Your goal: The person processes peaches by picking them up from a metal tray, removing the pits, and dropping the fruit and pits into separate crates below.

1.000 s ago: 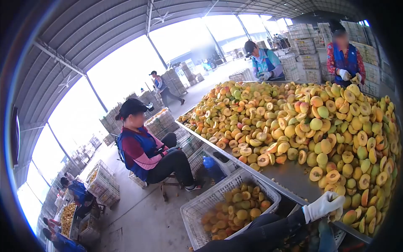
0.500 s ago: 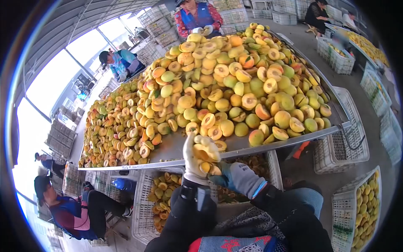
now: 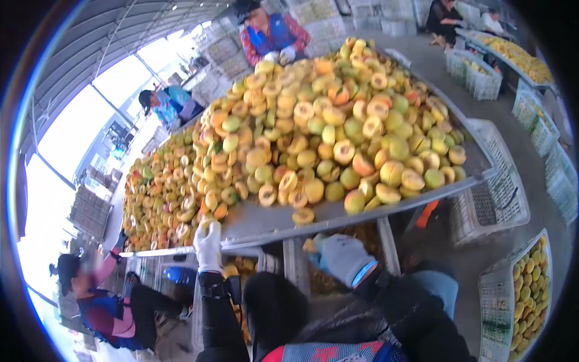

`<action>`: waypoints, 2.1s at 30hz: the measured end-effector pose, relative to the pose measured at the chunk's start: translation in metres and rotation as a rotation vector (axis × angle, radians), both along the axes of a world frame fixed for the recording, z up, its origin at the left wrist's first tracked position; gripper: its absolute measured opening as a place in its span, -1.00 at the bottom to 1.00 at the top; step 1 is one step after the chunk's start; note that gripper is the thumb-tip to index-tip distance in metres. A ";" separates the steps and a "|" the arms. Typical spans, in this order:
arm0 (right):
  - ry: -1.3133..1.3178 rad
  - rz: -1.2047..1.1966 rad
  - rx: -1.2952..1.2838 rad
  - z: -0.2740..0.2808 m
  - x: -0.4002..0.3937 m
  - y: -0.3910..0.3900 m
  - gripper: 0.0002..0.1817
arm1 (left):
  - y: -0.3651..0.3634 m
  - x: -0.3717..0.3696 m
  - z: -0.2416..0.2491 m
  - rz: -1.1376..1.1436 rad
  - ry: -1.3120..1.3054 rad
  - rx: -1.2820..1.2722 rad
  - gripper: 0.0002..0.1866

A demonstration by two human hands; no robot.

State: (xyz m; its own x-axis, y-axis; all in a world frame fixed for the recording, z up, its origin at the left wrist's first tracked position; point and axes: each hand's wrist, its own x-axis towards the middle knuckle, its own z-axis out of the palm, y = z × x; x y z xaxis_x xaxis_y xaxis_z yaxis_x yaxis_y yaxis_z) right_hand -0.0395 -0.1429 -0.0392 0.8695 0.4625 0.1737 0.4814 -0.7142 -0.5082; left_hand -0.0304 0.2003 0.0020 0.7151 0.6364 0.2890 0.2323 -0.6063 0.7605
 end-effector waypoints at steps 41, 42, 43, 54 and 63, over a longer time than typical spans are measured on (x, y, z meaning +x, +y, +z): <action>-0.215 -0.183 0.180 -0.012 0.033 0.030 -0.76 | -0.181 0.047 -0.005 -0.836 -0.420 -1.112 -0.49; -0.263 -0.151 0.205 -0.020 0.035 0.030 -0.74 | -0.183 0.045 -0.004 -0.830 -0.430 -1.113 -0.48; -0.128 -0.128 0.386 -0.013 0.034 0.032 -0.74 | -0.187 0.041 -0.001 -0.821 -0.452 -1.116 -0.47; 0.235 -0.035 0.526 0.001 0.023 0.035 -0.67 | -0.188 0.047 -0.003 -0.589 -0.290 -1.343 -0.49; 0.287 -0.148 0.806 0.015 0.017 0.048 -0.70 | -0.186 0.047 -0.009 -0.701 -0.393 -1.106 -0.53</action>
State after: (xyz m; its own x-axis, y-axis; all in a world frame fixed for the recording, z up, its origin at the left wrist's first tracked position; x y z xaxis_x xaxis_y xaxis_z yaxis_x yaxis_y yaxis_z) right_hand -0.0223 -0.0949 -0.0245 0.9713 0.1719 0.1641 0.1874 -0.1293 -0.9737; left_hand 0.0162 0.0141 -0.0071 0.9699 0.2070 0.1281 -0.2115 0.4561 0.8644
